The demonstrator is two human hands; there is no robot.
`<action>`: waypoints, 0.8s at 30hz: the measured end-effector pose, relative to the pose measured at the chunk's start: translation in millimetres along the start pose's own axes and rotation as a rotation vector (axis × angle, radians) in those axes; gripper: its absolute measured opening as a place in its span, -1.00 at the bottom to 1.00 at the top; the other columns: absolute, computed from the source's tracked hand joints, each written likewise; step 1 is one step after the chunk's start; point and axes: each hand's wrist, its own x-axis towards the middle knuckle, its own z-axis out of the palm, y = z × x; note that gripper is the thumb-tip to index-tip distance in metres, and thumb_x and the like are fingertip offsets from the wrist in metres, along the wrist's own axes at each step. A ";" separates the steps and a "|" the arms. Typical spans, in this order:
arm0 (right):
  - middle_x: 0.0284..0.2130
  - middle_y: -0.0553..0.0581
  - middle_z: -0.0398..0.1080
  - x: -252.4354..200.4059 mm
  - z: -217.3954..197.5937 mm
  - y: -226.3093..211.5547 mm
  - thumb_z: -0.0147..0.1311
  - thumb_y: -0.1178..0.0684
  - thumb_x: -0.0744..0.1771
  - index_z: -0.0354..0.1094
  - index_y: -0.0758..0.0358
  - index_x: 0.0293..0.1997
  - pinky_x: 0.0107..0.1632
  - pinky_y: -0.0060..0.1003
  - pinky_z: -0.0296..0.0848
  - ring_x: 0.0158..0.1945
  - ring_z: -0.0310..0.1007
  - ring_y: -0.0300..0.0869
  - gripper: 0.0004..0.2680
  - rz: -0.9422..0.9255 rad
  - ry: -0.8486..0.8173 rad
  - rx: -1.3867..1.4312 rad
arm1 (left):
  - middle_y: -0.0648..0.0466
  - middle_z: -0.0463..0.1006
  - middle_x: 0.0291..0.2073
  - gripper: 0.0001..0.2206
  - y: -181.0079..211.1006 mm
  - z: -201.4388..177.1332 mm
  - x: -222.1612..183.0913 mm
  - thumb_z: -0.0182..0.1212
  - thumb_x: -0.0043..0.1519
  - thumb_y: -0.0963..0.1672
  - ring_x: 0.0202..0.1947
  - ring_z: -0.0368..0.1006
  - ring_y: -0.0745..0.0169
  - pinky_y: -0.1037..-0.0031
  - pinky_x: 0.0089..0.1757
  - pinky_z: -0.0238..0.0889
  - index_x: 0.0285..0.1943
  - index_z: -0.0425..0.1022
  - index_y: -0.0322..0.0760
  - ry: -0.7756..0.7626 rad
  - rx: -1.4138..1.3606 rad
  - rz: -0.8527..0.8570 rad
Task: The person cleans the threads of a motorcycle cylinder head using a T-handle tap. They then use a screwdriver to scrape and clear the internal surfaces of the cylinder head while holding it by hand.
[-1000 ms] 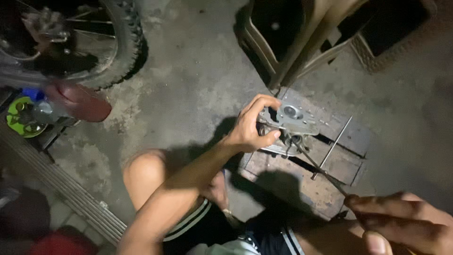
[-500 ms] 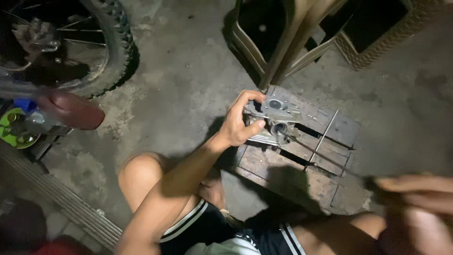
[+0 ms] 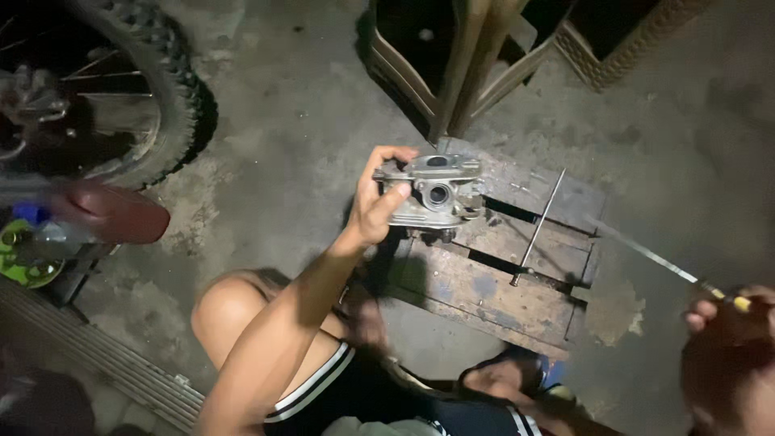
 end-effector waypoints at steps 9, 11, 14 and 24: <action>0.04 -0.26 0.28 -52.2 65.2 -7.7 0.08 -0.28 0.47 0.35 -0.24 0.06 -0.03 -0.54 0.37 -0.13 0.31 -0.26 -0.86 -0.009 0.113 -0.054 | 0.11 0.42 -0.27 -0.75 7.0 18.0 30.1 0.14 0.23 0.00 -0.32 0.35 0.33 0.43 -0.31 0.30 -0.06 0.36 -0.18 0.147 0.082 -0.230; 0.03 -0.18 0.27 -55.2 73.3 -8.8 0.08 -0.27 0.46 0.36 -0.21 0.03 -0.07 -0.57 0.43 -0.18 0.34 -0.23 -0.85 -0.016 0.141 -0.071 | 0.22 0.38 -0.44 -0.83 12.0 22.2 35.8 0.15 0.22 -0.03 -0.45 0.27 0.44 0.51 -0.37 0.14 -0.17 0.38 -0.12 0.250 0.112 -0.354; 0.03 -0.11 0.28 -59.0 75.7 -5.2 0.05 -0.28 0.46 0.33 -0.17 0.05 -0.13 -0.48 0.42 -0.19 0.39 -0.17 -0.83 -0.090 0.141 -0.112 | 0.23 0.40 -0.42 -0.84 15.2 23.9 43.9 0.18 0.21 -0.02 -0.38 0.31 0.40 0.50 -0.29 0.17 -0.21 0.40 -0.11 0.301 0.095 -0.415; -0.16 -0.14 0.19 -46.4 96.0 -5.3 0.08 -0.29 0.43 0.27 -0.20 -0.07 -0.21 -0.63 0.39 -0.24 0.34 -0.27 -0.83 0.066 0.188 -0.098 | 0.22 0.45 -0.39 -0.76 29.1 25.5 57.3 0.16 0.25 0.06 -0.33 0.39 0.41 0.50 -0.22 0.27 -0.17 0.41 -0.10 0.318 0.046 -0.550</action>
